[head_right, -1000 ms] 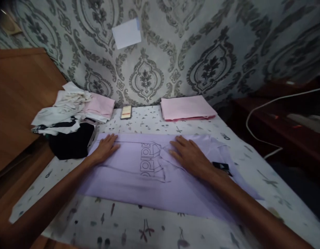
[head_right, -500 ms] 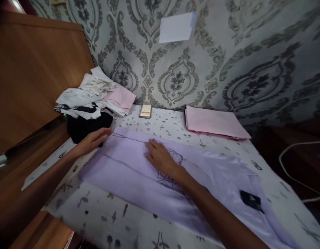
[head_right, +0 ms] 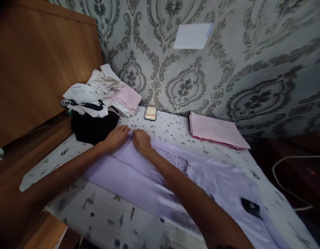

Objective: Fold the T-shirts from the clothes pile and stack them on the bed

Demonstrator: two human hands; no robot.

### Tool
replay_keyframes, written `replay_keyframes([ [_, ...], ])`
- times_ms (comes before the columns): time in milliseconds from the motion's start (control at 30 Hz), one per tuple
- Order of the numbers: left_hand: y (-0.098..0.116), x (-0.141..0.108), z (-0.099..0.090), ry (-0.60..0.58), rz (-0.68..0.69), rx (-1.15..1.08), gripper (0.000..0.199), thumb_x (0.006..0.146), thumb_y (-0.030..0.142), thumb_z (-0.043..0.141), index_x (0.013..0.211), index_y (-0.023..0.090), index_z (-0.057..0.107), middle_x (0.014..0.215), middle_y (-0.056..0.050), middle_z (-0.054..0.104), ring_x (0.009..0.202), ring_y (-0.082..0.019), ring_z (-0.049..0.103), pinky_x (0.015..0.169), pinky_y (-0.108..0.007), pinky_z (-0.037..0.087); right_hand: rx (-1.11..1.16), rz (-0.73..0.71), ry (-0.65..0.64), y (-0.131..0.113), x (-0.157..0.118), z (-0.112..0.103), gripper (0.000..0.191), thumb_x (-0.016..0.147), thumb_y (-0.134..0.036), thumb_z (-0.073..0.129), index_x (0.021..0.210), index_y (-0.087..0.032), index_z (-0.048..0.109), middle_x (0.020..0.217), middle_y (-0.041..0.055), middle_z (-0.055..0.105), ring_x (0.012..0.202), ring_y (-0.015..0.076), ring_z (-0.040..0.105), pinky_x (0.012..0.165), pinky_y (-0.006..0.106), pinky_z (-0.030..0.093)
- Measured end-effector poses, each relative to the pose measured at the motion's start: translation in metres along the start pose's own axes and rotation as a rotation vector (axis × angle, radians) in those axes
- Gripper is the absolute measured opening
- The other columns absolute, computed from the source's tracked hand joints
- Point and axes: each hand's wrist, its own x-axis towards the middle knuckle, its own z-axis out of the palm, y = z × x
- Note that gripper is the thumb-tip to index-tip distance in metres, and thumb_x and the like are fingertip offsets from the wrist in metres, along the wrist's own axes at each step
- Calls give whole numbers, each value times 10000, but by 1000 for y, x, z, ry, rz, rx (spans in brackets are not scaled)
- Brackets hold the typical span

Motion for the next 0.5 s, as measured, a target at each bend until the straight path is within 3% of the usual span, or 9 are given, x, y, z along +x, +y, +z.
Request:
replay_keyframes([
  [100, 3, 12, -5, -12, -72, 235, 362, 924, 37, 390, 1257, 106, 513, 1348, -189, 540, 1262, -284, 512, 932, -384, 514, 114, 64, 66, 4, 0, 5, 223, 930, -170, 486, 1071, -194, 658, 1066, 69, 696, 988, 206, 608, 817, 297, 437],
  [200, 11, 7, -15, 25, -112, 339, 411, 888, -12, 396, 1279, 80, 486, 1372, -228, 500, 1244, -308, 514, 839, -362, 532, 168, 43, 85, 6, 0, 11, 183, 894, -164, 515, 1006, -196, 657, 1027, 64, 698, 963, 201, 603, 791, 292, 423],
  [300, 33, -11, -17, 54, -17, 259, 305, 948, 63, 379, 1202, 109, 540, 1223, -173, 593, 1142, -277, 576, 874, -383, 521, 267, 55, 106, 11, 4, 16, 116, 874, -221, 540, 918, -200, 645, 934, 51, 698, 872, 197, 600, 727, 290, 414],
  [367, 48, -20, -10, -7, 106, 119, 249, 996, 173, 383, 1143, 134, 580, 1129, -122, 639, 1086, -243, 606, 912, -364, 511, 394, 92, 132, 17, 10, 17, 104, 860, -260, 540, 847, -206, 628, 814, 21, 677, 768, 182, 587, 677, 280, 407],
  [433, 55, -23, 1, -94, 190, 15, 281, 1014, 291, 405, 1156, 144, 599, 1159, -109, 656, 1118, -235, 606, 970, -352, 492, 518, 119, 173, 22, 16, 16, 103, 833, -277, 544, 786, -209, 605, 718, -6, 640, 693, 166, 567, 653, 271, 404],
  [500, 51, -20, 11, -139, 190, -11, 370, 1013, 385, 418, 1244, 148, 583, 1302, -126, 624, 1238, -261, 560, 1057, -393, 447, 604, 116, 207, 27, 19, 14, 97, 805, -281, 557, 750, -208, 588, 665, -19, 611, 646, 156, 549, 639, 266, 403],
])
